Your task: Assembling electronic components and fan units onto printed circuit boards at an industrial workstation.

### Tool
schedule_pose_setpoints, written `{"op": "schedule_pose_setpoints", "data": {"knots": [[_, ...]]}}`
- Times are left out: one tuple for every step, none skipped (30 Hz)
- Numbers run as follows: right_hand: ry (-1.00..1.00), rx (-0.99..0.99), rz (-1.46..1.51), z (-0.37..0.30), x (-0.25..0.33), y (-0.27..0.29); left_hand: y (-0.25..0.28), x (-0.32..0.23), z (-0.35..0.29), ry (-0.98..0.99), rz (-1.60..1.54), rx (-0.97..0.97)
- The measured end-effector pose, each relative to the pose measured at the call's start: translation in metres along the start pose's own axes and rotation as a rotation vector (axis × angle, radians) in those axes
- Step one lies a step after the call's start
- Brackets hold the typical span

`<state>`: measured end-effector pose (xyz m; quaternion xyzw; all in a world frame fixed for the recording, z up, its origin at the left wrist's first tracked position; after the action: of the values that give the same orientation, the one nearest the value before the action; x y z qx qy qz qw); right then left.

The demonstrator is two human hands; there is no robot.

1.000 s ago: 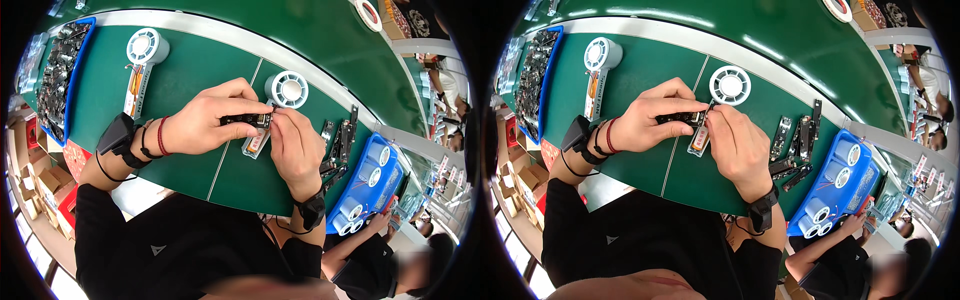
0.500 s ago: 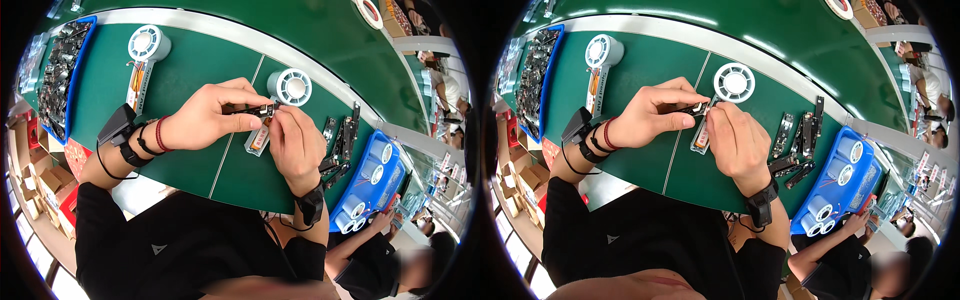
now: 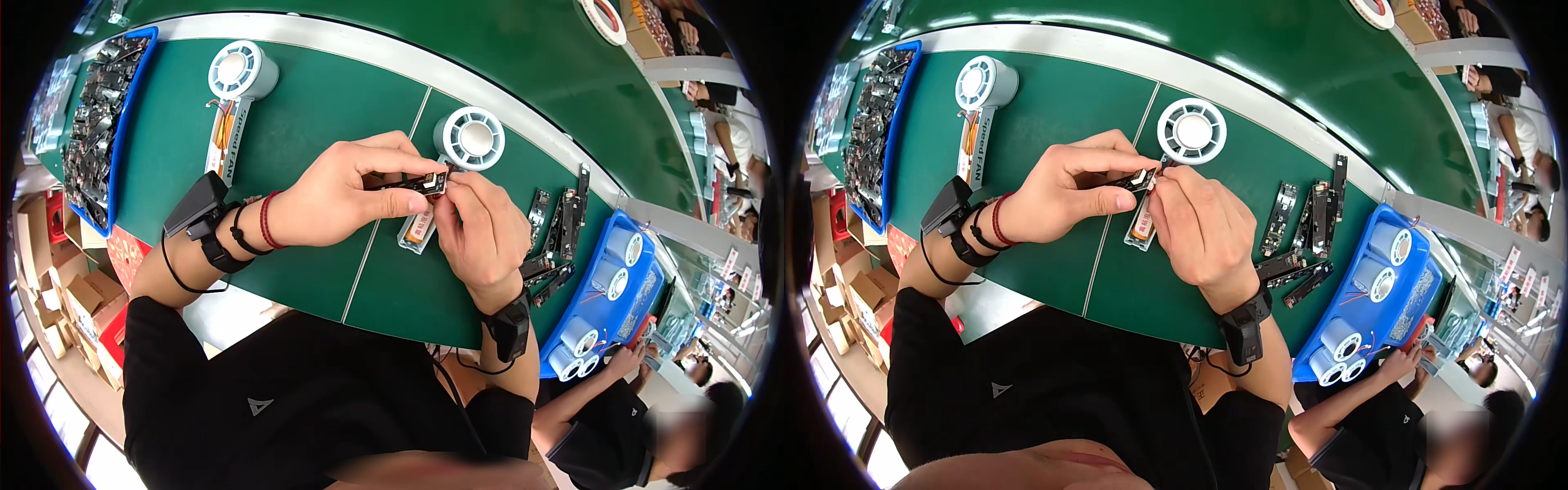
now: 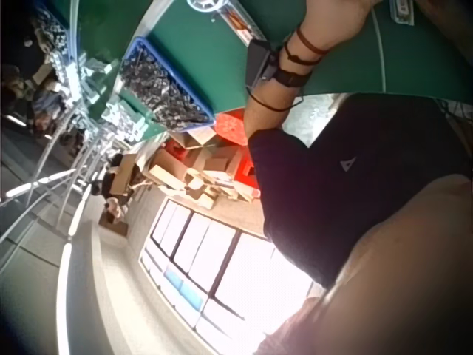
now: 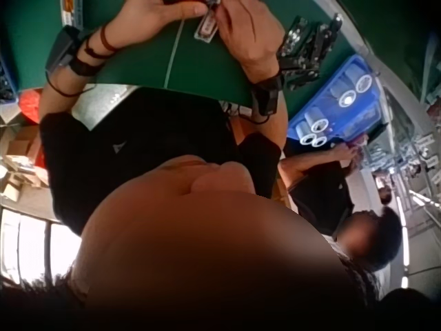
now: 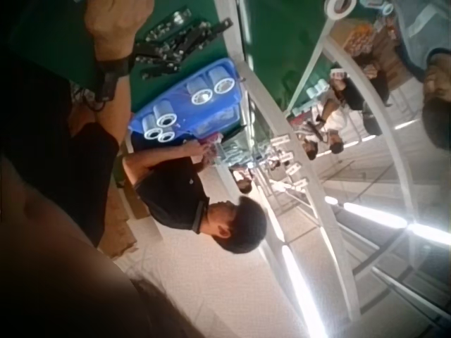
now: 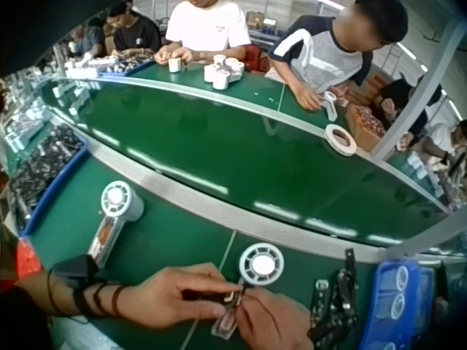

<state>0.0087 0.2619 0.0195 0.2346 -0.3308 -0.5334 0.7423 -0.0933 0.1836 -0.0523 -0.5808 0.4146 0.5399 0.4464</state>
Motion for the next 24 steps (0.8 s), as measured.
{"op": "schedule_pose_setpoints", "data": {"knots": [[0.004,0.014,0.032,0.0,-0.002,0.0,-0.001,0.001,0.0,0.011,-0.012,0.012],[0.008,0.029,0.069,0.0,-0.005,-0.002,0.001,0.001,0.001,0.013,-0.011,0.009],[0.013,0.044,0.106,0.0,-0.006,-0.004,0.0,0.005,0.001,0.055,-0.048,0.023],[0.014,0.044,0.11,0.0,-0.007,-0.003,0.0,0.01,0.002,0.096,-0.084,0.036],[0.013,0.049,0.112,0.0,-0.008,-0.003,0.001,0.014,0.002,0.138,-0.122,0.05],[0.013,0.055,0.115,0.001,-0.009,-0.004,0.003,0.014,0.003,0.14,-0.122,0.046],[0.013,0.06,0.116,0.002,-0.009,-0.003,0.002,0.016,0.002,0.161,-0.123,0.066],[0.014,0.06,0.118,0.002,-0.01,-0.002,0.002,0.018,0.002,0.182,-0.124,0.086],[0.035,0.103,0.121,0.002,-0.008,-0.005,0.001,0.019,0.001,0.204,-0.126,0.105],[0.056,0.147,0.125,0.002,-0.007,-0.008,0.004,0.018,0.002,0.205,-0.126,0.103],[0.077,0.19,0.128,0.001,-0.005,-0.012,0.004,0.015,0.003,0.211,-0.079,0.129],[0.078,0.19,0.128,0.002,-0.006,-0.011,0.004,0.012,0.005,0.215,-0.032,0.159],[0.075,0.194,0.129,0.003,-0.006,-0.01,0.003,0.011,0.005,0.218,0.015,0.188],[0.072,0.197,0.13,0.003,-0.006,-0.009,0.002,0.011,0.004,0.216,0.016,0.189],[0.069,0.201,0.129,0.004,-0.005,-0.009,0.003,0.008,0.005,0.164,0.028,0.154],[0.07,0.201,0.125,0.005,-0.002,-0.005,0.003,0.005,0.004,0.112,0.04,0.119],[-0.057,0.208,0.163,0.006,-0.01,-0.003,0.004,0.002,0.004,0.058,0.053,0.08],[-0.185,0.214,0.201,0.005,-0.017,0.0,0.0,0.004,0.004,0.052,0.053,0.076],[-0.312,0.22,0.239,0.002,-0.026,0.0,0.0,0.002,0.004,-0.004,0.049,0.025],[-0.305,0.223,0.238,0.002,-0.024,0.0,0.001,-0.001,0.003,-0.059,0.046,-0.027],[-0.465,0.244,0.413,-0.005,-0.035,-0.007,0.003,-0.005,0.003,-0.113,0.042,-0.08],[-0.629,0.264,0.587,-0.016,-0.043,-0.016,0.002,-0.005,0.003,-0.114,0.042,-0.082],[-0.794,0.281,0.762,-0.028,-0.049,-0.026,-0.001,-0.005,0.004,-0.101,0.02,-0.067],[-0.793,0.283,0.763,-0.029,-0.049,-0.027,-0.004,-0.003,0.005,-0.088,-0.002,-0.052]]}}
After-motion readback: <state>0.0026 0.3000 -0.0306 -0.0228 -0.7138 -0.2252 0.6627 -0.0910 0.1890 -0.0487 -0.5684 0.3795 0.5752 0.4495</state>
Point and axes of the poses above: each hand's wrist, its own z-axis towards the middle knuckle, its own y-axis out of the back of the hand, x = y × z, the point moved 10 cm from there along z, towards the middle knuckle, and after that the axes turned 4 degrees about x, right-handed, at the moved point
